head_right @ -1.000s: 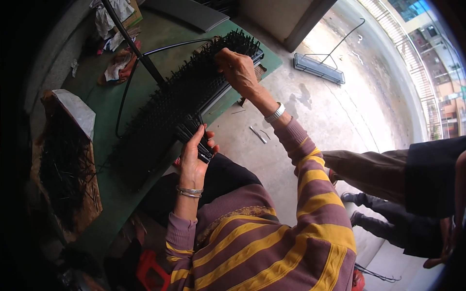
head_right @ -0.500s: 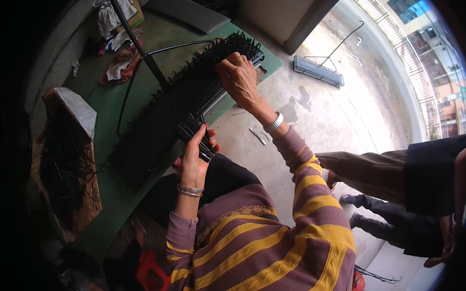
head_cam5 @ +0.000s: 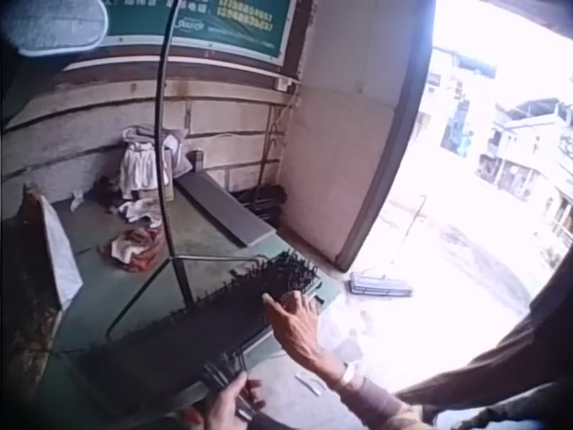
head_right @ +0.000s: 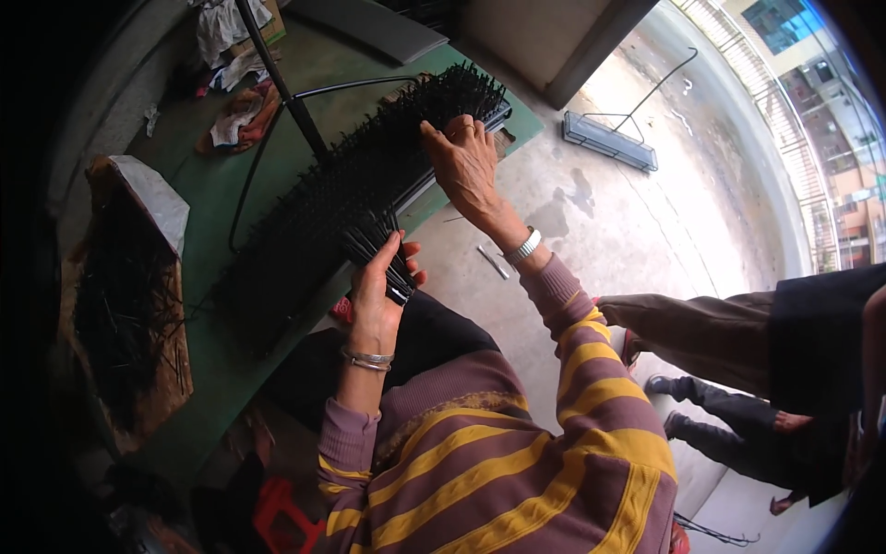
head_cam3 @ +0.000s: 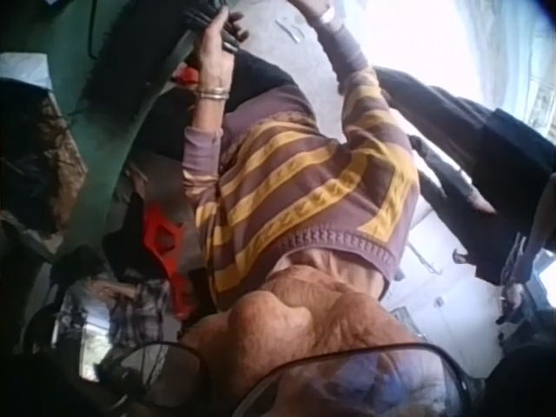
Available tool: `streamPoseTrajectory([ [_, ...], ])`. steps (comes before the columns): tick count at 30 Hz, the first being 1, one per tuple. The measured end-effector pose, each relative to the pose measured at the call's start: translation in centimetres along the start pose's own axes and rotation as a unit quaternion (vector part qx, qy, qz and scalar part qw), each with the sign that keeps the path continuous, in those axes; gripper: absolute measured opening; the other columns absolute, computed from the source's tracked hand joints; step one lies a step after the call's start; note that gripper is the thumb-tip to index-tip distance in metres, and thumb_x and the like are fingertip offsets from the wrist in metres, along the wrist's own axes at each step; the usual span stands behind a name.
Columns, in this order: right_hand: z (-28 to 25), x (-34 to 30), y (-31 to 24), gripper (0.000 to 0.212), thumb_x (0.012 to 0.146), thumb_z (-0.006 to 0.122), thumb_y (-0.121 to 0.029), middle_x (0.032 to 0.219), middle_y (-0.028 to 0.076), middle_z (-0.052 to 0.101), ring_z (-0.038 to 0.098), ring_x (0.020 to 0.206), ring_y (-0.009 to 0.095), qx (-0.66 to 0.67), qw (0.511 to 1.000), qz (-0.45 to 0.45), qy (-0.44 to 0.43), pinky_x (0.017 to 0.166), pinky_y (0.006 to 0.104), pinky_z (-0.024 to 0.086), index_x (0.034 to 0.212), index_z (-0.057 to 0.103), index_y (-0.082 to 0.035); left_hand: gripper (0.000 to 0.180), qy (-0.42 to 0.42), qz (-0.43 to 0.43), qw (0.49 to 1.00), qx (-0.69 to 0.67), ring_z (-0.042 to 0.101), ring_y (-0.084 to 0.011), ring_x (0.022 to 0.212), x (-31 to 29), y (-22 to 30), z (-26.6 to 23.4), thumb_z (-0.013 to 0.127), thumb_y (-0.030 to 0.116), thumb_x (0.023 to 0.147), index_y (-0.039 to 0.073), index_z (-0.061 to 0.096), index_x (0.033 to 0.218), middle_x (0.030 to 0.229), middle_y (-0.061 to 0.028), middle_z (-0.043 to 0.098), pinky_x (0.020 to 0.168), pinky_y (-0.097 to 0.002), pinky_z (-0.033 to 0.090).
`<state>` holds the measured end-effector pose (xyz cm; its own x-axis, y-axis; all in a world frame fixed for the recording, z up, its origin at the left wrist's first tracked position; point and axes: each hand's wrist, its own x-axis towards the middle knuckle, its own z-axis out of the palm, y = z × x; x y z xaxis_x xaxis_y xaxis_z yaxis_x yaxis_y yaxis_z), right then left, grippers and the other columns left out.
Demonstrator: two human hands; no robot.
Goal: Manually inserting bundles of black plastic bristles into the pre-drilled holes of a broom head base.
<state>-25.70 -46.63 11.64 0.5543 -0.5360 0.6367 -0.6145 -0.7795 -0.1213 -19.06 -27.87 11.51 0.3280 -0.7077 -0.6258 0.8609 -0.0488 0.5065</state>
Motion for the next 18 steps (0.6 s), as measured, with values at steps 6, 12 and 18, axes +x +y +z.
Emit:
streamPoseTrajectory([
  [6, -3.8, -2.0, -2.5, 0.023, 0.092, 0.063, -0.017, 0.084, 0.007, 0.063, 0.06, 0.072, 0.017, 0.441, 0.856, 0.135, -0.234, 0.065, 0.0301, 0.049, 0.112, 0.065, -0.005, 0.018, 0.016, 0.012, 0.999, 0.031, 0.058, -0.0113, 0.065, 0.1, 0.0, -0.1, 0.069, 0.022, 0.089, 0.008, 0.067, 0.101, 0.084, -0.0068, 0.069, 0.058, -0.0291, 0.052],
  [12, -4.9, -1.9, -0.9, 0.02, 0.096, 0.057, -0.016, 0.085, 0.004, 0.065, 0.062, 0.077, 0.011, 0.576, 0.701, 0.184, -0.378, 0.071, 0.0261, 0.051, 0.104, 0.06, 0.002, 0.02, 0.006, 0.027, 0.994, 0.107, 0.06, -0.0112, 0.068, -0.4, -0.4, 0.8, 0.069, 0.022, 0.088, 0.007, 0.068, 0.1, 0.086, -0.007, 0.071, 0.06, -0.0296, 0.052],
  [18, -6.1, -1.6, -0.5, 0.014, 0.095, 0.058, -0.01, 0.085, 0.005, 0.065, 0.064, 0.075, 0.012, 0.578, 0.703, 0.192, -0.367, 0.068, 0.0264, 0.053, 0.101, 0.058, 0.002, 0.025, -0.005, 0.016, 0.996, 0.087, 0.063, -0.0144, 0.08, 0.0, -0.6, 0.8, 0.069, 0.026, 0.089, 0.008, 0.065, 0.106, 0.099, -0.0063, 0.071, 0.066, -0.0336, 0.054],
])
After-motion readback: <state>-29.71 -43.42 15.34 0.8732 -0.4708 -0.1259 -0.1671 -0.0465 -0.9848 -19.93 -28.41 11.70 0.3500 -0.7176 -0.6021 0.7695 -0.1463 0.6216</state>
